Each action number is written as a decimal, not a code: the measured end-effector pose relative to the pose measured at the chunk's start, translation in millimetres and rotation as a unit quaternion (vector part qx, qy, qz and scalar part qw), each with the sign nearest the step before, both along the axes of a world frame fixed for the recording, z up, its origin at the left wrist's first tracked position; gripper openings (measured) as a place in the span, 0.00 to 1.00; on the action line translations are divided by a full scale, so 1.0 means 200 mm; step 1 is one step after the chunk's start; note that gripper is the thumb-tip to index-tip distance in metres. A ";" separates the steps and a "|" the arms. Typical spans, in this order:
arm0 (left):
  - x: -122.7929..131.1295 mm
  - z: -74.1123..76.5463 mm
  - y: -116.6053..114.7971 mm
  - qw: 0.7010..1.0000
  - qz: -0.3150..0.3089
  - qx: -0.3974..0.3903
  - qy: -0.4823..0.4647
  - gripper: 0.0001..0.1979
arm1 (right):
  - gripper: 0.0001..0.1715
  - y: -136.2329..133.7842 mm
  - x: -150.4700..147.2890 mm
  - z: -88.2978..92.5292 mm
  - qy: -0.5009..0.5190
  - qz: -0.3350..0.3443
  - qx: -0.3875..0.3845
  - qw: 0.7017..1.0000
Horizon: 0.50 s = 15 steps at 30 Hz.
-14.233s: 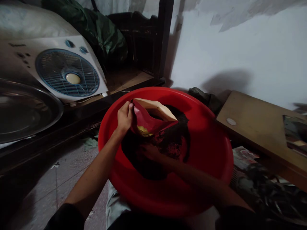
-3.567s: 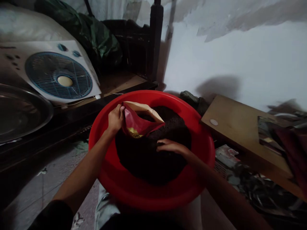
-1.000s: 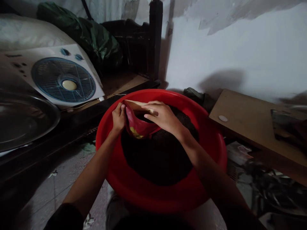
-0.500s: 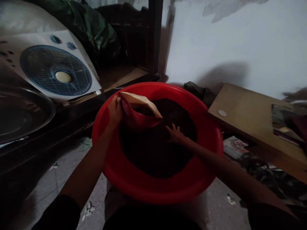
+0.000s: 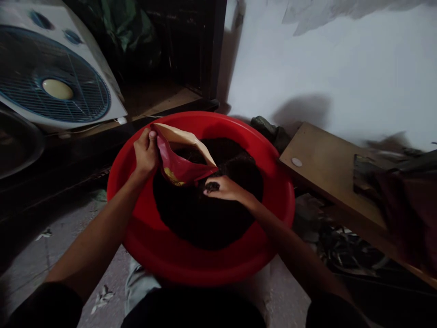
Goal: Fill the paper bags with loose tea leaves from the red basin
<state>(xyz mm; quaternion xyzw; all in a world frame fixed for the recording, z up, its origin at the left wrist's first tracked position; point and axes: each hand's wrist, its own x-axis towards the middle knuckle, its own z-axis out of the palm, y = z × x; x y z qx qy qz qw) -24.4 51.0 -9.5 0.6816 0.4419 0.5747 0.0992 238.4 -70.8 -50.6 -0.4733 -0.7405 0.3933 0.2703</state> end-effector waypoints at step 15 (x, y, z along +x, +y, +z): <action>0.00 0.00 0.00 1.000 0.014 -0.008 0.016 0.29 | 0.18 0.31 -0.40 0.66 0.437 -0.191 0.089 0.875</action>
